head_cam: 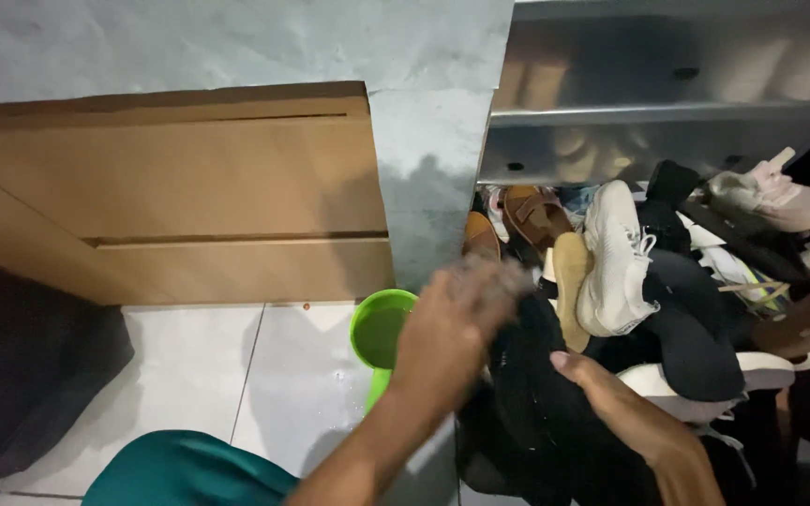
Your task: The person sits on the floor and wipes a black sneaker with a cloth dipped in a green cup of liquid. They then place the shoe on a transparent shoe rack and proceed to wipe a black slip-on shoe with the same cloth.
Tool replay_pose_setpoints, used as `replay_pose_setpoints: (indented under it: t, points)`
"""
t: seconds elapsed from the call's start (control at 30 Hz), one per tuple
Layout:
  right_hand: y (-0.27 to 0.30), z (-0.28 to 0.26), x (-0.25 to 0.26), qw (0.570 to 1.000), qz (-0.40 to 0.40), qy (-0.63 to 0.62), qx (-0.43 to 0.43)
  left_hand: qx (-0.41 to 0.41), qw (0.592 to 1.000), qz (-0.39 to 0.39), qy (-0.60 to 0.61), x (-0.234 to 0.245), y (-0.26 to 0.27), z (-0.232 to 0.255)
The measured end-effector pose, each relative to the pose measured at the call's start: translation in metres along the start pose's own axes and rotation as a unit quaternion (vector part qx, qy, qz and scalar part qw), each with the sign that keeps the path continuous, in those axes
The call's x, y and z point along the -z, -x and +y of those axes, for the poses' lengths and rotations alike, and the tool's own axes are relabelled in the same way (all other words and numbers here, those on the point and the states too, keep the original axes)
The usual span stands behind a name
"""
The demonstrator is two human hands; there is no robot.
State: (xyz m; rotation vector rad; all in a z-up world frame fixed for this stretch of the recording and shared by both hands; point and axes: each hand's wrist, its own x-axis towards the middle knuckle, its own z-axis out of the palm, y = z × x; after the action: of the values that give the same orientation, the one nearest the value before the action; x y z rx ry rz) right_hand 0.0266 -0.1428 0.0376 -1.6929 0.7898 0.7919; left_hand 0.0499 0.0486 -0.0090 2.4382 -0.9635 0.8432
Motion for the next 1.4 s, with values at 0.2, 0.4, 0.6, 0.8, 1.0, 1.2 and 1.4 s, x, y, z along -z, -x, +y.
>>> replay_pose_setpoints:
  t: [0.2, 0.4, 0.6, 0.8, 1.0, 1.2, 1.4]
  points:
    - [0.026, -0.011, 0.0, 0.989, 0.031, -0.134, -0.061, 0.172, 0.985, -0.002, 0.008, 0.032, -0.004, 0.0]
    - [-0.038, 0.031, 0.012, 0.993, -0.043, -0.066, 0.085, -0.011, 0.994, -0.015, 0.111, 0.015, 0.007, 0.03]
    - [0.002, 0.009, 0.001, 0.996, 0.053, -0.054, -0.051, 0.019, 0.999, -0.009, 0.049, -0.005, 0.021, -0.02]
    - [-0.021, 0.013, 0.006, 0.975, 0.031, -0.216, -0.031, 0.282, 0.958, -0.017, 0.052, 0.011, 0.048, -0.066]
    - [-0.038, 0.019, 0.005, 0.964, 0.0, -0.267, 0.01, 0.439, 0.898, 0.012, 0.041, -0.002, 0.07, -0.086]
    - [-0.44, 0.151, 0.11, 0.928, -0.112, -0.305, 0.183, 0.568, 0.813, -0.096, 0.08, -0.029, 0.079, -0.092]
    - [-0.511, 0.169, 0.114, 0.933, -0.065, -0.265, 0.234, 0.579, 0.791, -0.178, 0.089, -0.032, 0.082, -0.082]
